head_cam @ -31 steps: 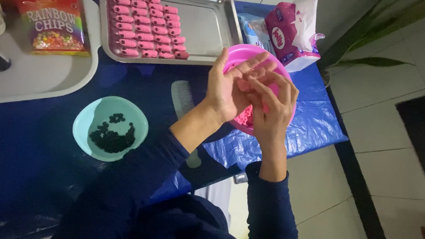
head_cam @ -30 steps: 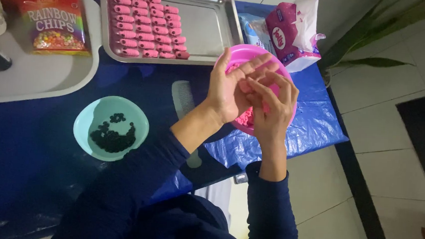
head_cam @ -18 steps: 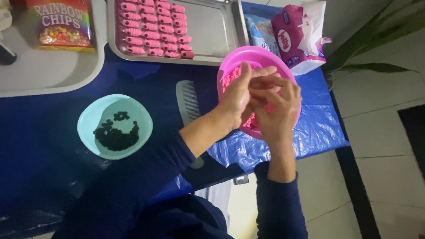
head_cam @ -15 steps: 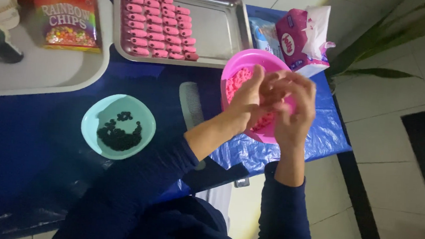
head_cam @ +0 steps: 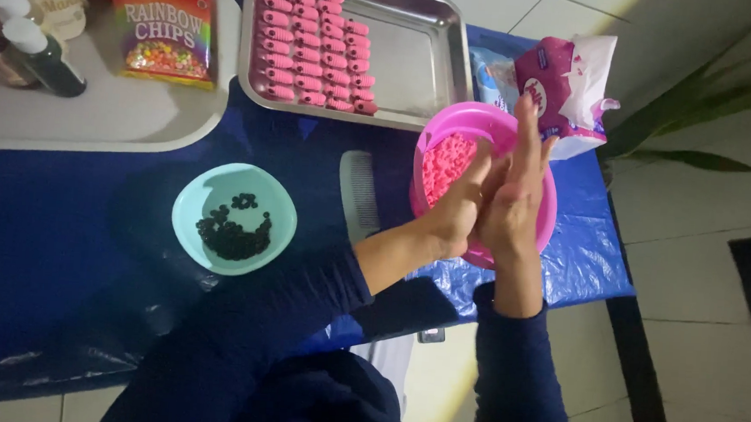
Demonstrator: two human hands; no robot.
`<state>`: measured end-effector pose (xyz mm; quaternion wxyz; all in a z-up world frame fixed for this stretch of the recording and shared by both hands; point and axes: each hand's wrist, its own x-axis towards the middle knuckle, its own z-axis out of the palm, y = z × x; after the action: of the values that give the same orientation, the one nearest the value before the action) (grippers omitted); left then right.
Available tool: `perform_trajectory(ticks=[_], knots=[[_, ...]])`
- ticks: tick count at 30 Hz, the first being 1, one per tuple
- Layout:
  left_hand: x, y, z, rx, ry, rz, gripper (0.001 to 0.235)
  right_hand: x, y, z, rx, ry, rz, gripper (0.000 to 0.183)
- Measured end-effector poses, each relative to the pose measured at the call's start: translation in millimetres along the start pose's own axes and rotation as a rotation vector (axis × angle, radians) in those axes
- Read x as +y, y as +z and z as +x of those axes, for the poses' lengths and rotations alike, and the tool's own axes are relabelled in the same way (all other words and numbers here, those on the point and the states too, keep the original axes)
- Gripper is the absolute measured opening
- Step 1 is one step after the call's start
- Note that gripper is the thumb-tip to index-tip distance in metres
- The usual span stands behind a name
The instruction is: Shaping pink dough into small textured cylinders using a comb and adding small black toppings to create caterpillar-shaped pastries.
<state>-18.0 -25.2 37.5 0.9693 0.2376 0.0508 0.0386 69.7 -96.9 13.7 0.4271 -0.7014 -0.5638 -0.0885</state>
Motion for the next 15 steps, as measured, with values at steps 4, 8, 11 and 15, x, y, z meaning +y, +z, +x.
perform_trajectory(ticks=[4,8,11,15], knots=[[7,-8,21,0.037,0.084,-0.100,0.090,-20,15,-7,-0.029,-0.093,-0.040,0.112],[-3,-7,22,0.032,0.086,-0.118,0.087,15,9,2,0.033,-0.119,0.199,0.105],[-6,-3,20,0.026,0.091,-0.125,0.084,6,-2,14,0.048,-0.041,0.139,0.111],[-11,3,18,0.014,0.091,-0.128,0.082,-29,33,-7,0.141,-0.082,0.339,0.114]])
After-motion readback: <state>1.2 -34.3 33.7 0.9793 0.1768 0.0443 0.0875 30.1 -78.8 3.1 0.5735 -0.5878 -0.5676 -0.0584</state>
